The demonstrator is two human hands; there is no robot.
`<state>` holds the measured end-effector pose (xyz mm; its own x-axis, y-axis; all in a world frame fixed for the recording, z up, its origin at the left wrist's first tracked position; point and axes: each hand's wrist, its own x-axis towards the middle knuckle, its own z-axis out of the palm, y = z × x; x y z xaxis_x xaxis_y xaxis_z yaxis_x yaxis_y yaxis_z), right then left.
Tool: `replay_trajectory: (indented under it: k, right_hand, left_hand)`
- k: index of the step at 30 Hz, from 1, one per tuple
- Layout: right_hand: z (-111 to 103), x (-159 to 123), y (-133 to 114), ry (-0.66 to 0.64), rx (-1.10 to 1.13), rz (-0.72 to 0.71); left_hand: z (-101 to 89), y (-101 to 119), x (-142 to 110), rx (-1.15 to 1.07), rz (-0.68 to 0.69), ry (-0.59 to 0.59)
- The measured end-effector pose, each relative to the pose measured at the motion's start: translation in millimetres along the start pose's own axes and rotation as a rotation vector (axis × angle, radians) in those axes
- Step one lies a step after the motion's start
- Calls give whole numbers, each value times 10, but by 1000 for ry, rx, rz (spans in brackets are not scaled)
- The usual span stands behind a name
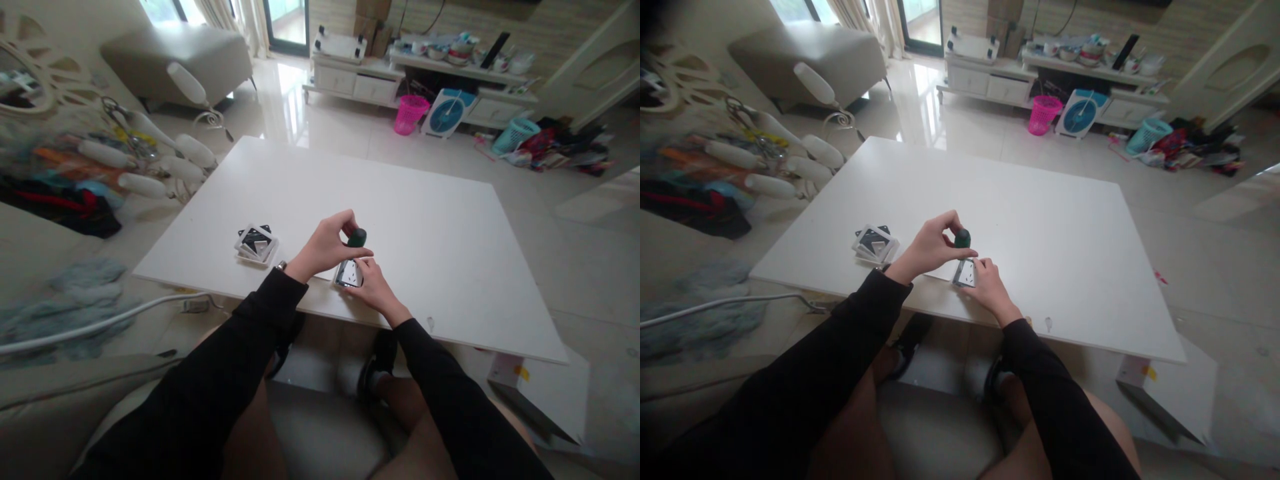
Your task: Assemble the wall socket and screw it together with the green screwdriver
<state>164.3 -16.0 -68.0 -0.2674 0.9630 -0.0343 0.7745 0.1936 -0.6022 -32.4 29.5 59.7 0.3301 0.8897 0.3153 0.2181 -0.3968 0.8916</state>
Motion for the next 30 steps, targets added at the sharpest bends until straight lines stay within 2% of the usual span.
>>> replay_trajectory:
  k: [10, 14, 18, 21, 25, 30]
  right_hand:
    - [-7, -7, -35, 12, -1, -4]
    - [-7, -9, -32, 19, -5, -15]
    - [-16, -5, -44, 6, -20, -3]
    - [-29, -7, -57, -2, -17, -11]
    - [-34, -15, -54, 2, 3, -32]
    - [-20, -15, -33, 7, 4, -41]
  left_hand:
    - [54, -3, -4, 191, 50, 103]
    - [69, -9, -1, 133, 66, 24]
    - [92, -44, -15, -50, -46, -99]
    - [88, -95, -19, -105, -71, -144]
    - [62, -146, -8, -140, -72, -134]
    - [57, -119, -5, -57, -52, -82]
